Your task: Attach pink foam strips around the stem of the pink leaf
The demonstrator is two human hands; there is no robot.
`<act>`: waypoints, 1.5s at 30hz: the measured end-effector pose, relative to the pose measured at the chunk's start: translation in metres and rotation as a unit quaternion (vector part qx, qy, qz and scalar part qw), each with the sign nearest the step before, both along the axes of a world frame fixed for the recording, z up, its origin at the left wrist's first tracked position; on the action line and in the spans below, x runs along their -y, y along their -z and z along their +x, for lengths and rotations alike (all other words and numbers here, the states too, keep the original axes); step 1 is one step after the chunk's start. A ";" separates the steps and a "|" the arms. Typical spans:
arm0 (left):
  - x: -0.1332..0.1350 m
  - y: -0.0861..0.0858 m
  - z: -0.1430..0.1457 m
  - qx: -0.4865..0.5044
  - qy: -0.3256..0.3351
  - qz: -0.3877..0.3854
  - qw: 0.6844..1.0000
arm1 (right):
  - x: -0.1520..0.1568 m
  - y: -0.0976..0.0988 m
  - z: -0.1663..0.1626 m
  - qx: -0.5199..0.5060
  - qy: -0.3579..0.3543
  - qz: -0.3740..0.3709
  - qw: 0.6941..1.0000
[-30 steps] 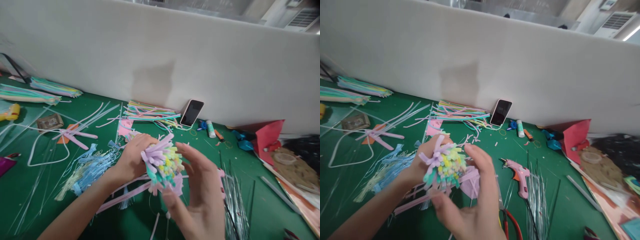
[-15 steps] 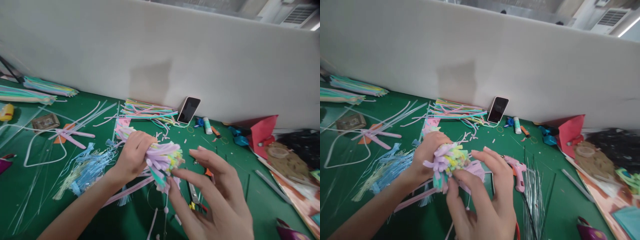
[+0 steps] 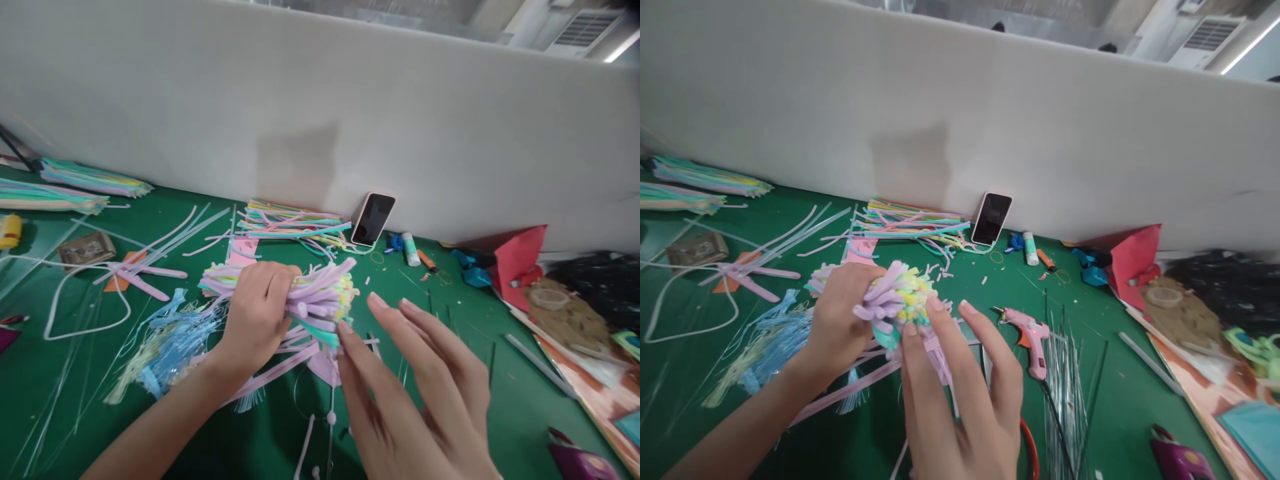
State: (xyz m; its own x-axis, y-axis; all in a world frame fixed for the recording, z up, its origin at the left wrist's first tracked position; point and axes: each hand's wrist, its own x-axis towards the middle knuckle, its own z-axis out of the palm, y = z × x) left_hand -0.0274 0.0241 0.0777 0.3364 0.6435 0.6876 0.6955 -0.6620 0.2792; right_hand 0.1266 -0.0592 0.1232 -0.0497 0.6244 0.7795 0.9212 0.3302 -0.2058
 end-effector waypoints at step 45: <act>-0.015 -0.002 -0.005 -0.079 -0.005 0.074 0.994 | -0.032 0.003 0.018 -0.082 -0.144 -0.091 0.982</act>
State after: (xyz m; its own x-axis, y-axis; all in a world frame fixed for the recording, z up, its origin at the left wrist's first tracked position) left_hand -0.0329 0.0396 0.0795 0.4418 0.5429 0.7142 0.7294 -0.6809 0.0665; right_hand 0.1450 -0.0276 0.1199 -0.1278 0.7329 0.6683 0.7444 0.5161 -0.4236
